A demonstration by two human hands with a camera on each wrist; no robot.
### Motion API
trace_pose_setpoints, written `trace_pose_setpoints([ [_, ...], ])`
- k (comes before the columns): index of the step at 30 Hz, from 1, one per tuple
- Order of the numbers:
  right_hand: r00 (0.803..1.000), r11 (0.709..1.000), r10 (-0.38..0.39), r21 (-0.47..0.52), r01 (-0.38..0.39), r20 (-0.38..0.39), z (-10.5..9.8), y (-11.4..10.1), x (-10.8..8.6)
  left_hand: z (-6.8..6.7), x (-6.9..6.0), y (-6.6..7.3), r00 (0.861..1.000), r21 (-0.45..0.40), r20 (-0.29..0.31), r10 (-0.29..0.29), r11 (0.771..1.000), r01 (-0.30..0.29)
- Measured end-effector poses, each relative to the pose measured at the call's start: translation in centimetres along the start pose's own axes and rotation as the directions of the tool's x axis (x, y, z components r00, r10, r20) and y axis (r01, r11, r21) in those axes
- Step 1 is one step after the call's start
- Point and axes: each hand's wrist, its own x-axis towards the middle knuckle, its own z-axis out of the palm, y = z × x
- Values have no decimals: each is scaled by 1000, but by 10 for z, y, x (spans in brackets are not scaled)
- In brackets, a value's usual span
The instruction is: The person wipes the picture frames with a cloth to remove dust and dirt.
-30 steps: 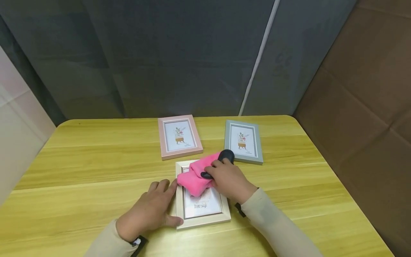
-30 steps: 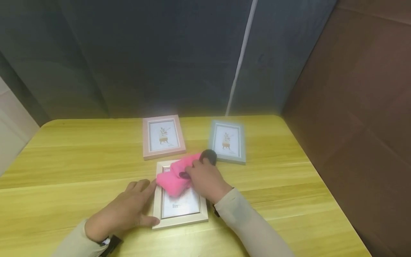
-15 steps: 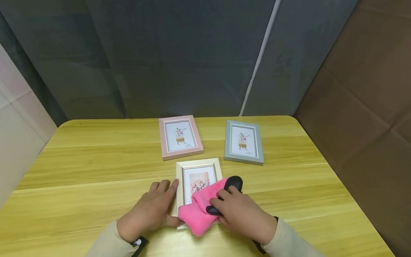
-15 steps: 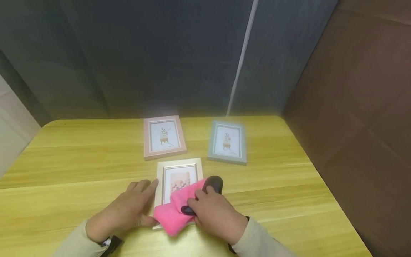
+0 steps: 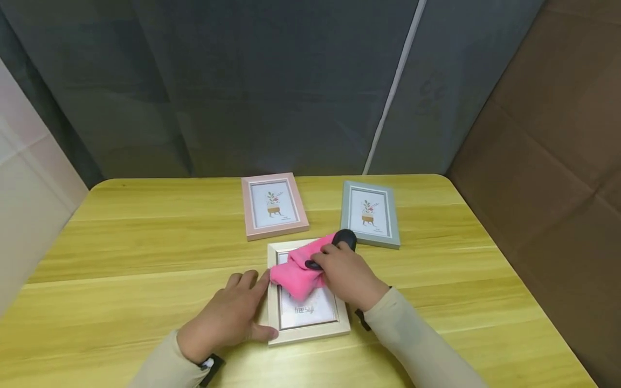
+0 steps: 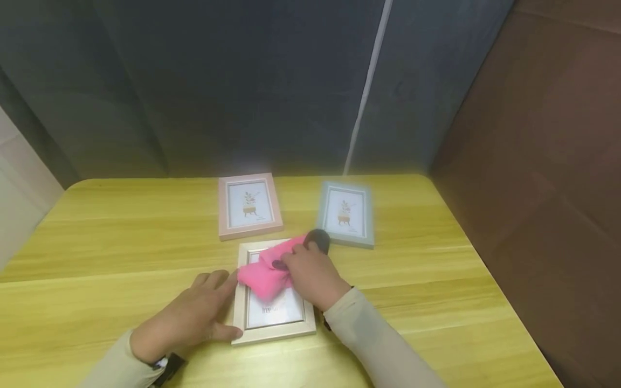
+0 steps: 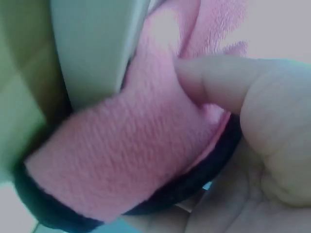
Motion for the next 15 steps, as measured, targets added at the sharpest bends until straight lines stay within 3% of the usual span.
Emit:
trace_pose_setpoints([
  [7, 1000, 999, 23, 40, -22, -18, 2, 10, 19, -1, 0, -1, 1000, 0, 17, -4, 1000, 4],
  [15, 995, 998, -61, 20, 59, 82, -4, 13, 2, 1, 1, 1, 999, -35, 19, -40, 999, 40],
])
